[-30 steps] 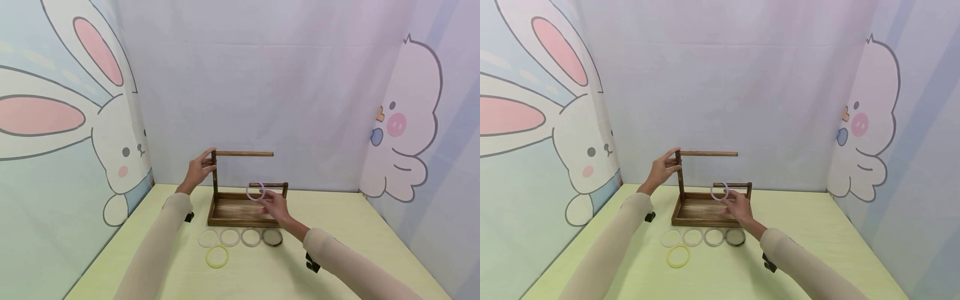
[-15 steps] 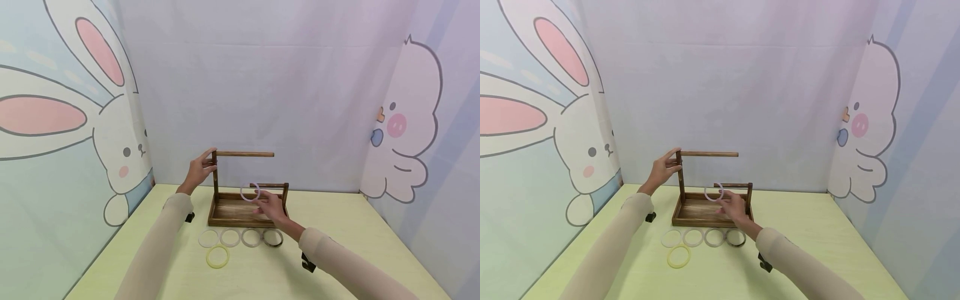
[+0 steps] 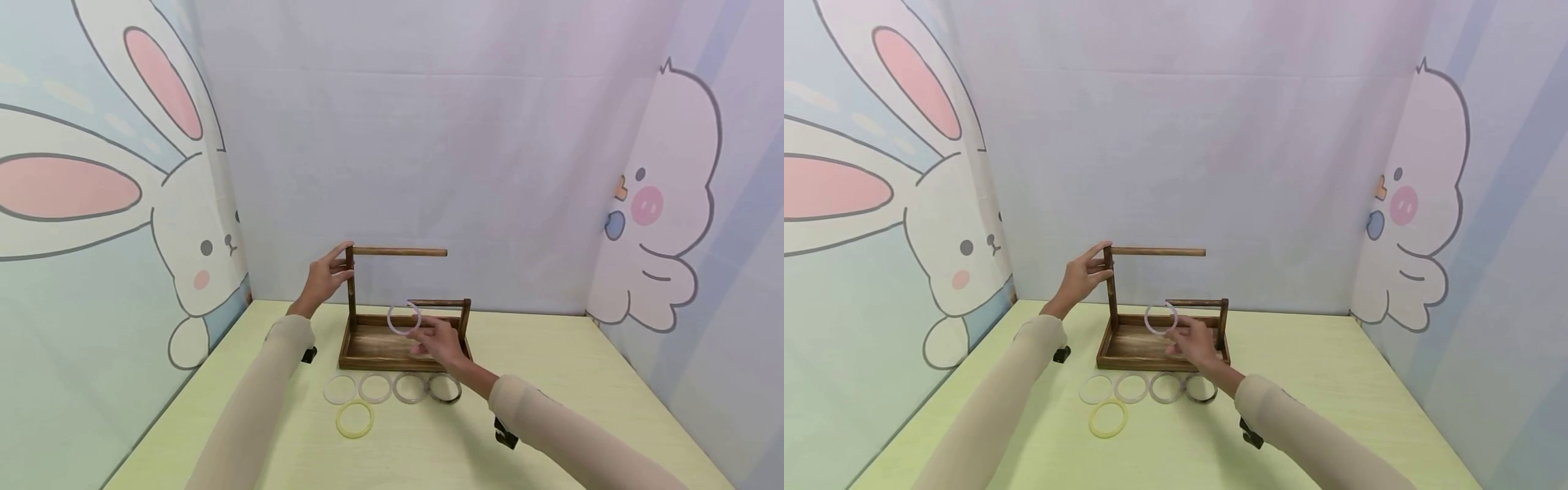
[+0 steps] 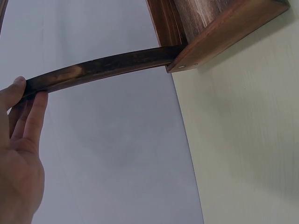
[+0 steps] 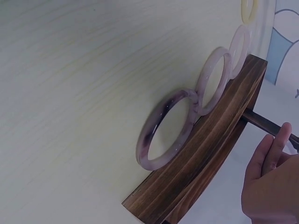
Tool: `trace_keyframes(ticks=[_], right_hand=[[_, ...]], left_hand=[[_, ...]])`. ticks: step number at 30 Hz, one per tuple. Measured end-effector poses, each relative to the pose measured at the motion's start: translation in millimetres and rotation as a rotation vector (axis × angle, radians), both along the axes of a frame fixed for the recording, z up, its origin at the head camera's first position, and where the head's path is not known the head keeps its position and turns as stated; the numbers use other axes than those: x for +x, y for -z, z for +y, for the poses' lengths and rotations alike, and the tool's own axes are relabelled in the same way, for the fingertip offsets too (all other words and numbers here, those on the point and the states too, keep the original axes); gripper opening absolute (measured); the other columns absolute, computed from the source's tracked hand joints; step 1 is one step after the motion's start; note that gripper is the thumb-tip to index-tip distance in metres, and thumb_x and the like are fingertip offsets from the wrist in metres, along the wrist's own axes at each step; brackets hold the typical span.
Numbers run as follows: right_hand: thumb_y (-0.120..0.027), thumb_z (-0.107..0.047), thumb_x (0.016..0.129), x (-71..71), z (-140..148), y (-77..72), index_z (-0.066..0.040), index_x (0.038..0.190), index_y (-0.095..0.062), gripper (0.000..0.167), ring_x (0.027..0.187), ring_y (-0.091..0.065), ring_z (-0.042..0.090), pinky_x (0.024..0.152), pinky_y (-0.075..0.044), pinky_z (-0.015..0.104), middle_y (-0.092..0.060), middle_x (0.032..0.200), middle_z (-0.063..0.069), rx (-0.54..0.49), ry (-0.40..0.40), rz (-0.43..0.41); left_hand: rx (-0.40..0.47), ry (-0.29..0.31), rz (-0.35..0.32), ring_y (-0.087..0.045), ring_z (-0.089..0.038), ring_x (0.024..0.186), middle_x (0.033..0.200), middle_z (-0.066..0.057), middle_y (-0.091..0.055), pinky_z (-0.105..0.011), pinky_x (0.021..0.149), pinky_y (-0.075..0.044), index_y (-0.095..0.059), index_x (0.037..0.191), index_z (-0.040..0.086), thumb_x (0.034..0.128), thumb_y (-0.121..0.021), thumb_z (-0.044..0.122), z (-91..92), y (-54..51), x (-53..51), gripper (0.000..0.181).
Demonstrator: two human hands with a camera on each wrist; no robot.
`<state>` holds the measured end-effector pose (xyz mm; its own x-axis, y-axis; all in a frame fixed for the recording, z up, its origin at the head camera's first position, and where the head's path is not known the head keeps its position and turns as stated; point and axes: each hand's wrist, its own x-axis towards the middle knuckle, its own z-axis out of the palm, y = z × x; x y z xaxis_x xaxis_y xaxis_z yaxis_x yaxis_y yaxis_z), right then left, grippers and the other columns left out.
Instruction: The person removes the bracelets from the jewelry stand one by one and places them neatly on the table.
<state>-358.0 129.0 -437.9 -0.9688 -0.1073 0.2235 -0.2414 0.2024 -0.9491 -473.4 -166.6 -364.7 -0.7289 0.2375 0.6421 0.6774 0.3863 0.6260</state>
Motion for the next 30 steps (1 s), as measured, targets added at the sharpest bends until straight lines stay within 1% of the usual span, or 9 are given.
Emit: trace_keyframes(ticks=[5,9,14,16,19,22,25,28,30], right_hand=[[-0.069,-0.003,0.100,8.7,0,-1.1,0.001,0.143,-0.060,0.044,0.070,-0.076,0.038,0.072,-0.066,0.046,-0.075,0.107,0.026,0.008,-0.040,-0.005],[-0.072,-0.006,0.099,15.8,2,-0.1,-0.002,0.142,-0.061,0.045,0.070,-0.075,0.041,0.063,-0.065,0.042,-0.077,0.102,0.023,0.056,-0.046,-0.015],[-0.072,-0.007,0.098,24.8,4,5.6,-0.002,0.142,-0.061,0.045,0.063,-0.076,0.031,0.061,-0.064,0.032,-0.077,0.100,0.024,0.075,-0.069,-0.035],[-0.073,-0.006,0.098,28.5,5,7.9,-0.001,0.142,-0.061,0.046,0.061,-0.075,0.025,0.063,-0.065,0.033,-0.076,0.101,0.025,0.084,-0.083,-0.037],[-0.073,-0.003,0.097,33.3,6,9.8,0.002,0.142,-0.059,0.048,0.059,-0.074,0.021,0.065,-0.066,0.045,-0.075,0.103,0.028,0.081,-0.126,-0.020],[-0.071,0.001,0.097,36.9,6,11.0,0.007,0.142,-0.057,0.047,0.057,-0.073,0.018,0.066,-0.066,0.049,-0.073,0.103,0.031,0.061,-0.175,-0.011],[-0.069,0.003,0.097,40.8,7,12.2,0.011,0.141,-0.055,0.046,0.056,-0.072,0.016,0.063,-0.066,0.042,-0.073,0.104,0.033,0.042,-0.210,-0.016],[-0.069,0.003,0.098,45.9,8,14.2,0.010,0.141,-0.056,0.046,0.055,-0.072,0.015,0.062,-0.066,0.034,-0.073,0.104,0.033,0.041,-0.227,-0.038],[-0.069,0.002,0.098,49.7,9,16.0,0.009,0.140,-0.057,0.045,0.056,-0.072,0.015,0.062,-0.066,0.033,-0.073,0.103,0.033,0.048,-0.235,-0.053]], left_hand=[[0.002,-0.005,0.008,-0.069,-0.035,0.119,0.130,-0.024,-0.068,-0.042,0.095,-0.061,-0.050,0.156,0.024,0.0926,-0.073,-0.006,-0.3,-0.7,1.2,0.074],[0.001,-0.004,0.009,-0.069,-0.035,0.118,0.131,-0.023,-0.068,-0.041,0.096,-0.061,-0.050,0.156,0.023,0.0926,-0.074,-0.005,-0.8,-0.7,1.4,0.073],[0.003,0.007,0.000,-0.069,-0.035,0.120,0.133,-0.023,-0.067,-0.040,0.097,-0.061,-0.049,0.156,0.023,0.0930,-0.073,-0.005,-1.2,-0.6,0.6,0.074],[0.005,0.011,-0.002,-0.069,-0.035,0.120,0.133,-0.023,-0.067,-0.040,0.097,-0.060,-0.049,0.156,0.024,0.0930,-0.073,-0.005,-1.5,-0.5,0.0,0.074],[0.010,0.019,0.002,-0.069,-0.036,0.119,0.132,-0.025,-0.066,-0.041,0.097,-0.060,-0.049,0.156,0.023,0.0926,-0.073,-0.007,-2.2,-0.2,-0.6,0.074],[0.012,0.022,0.003,-0.068,-0.036,0.120,0.133,-0.025,-0.066,-0.042,0.097,-0.060,-0.050,0.156,0.023,0.0927,-0.073,-0.007,-3.0,-0.5,-0.5,0.074],[0.014,0.025,0.000,-0.068,-0.036,0.120,0.134,-0.024,-0.065,-0.042,0.097,-0.060,-0.050,0.156,0.024,0.0927,-0.073,-0.006,-2.9,-1.1,0.4,0.074],[0.016,0.024,-0.002,-0.068,-0.035,0.120,0.135,-0.023,-0.065,-0.042,0.097,-0.060,-0.050,0.156,0.025,0.0927,-0.074,-0.005,-2.4,-1.6,1.4,0.074],[0.017,0.026,0.001,-0.068,-0.037,0.120,0.134,-0.025,-0.065,-0.043,0.097,-0.060,-0.050,0.156,0.024,0.0926,-0.074,-0.006,-2.1,-1.8,2.0,0.074]])
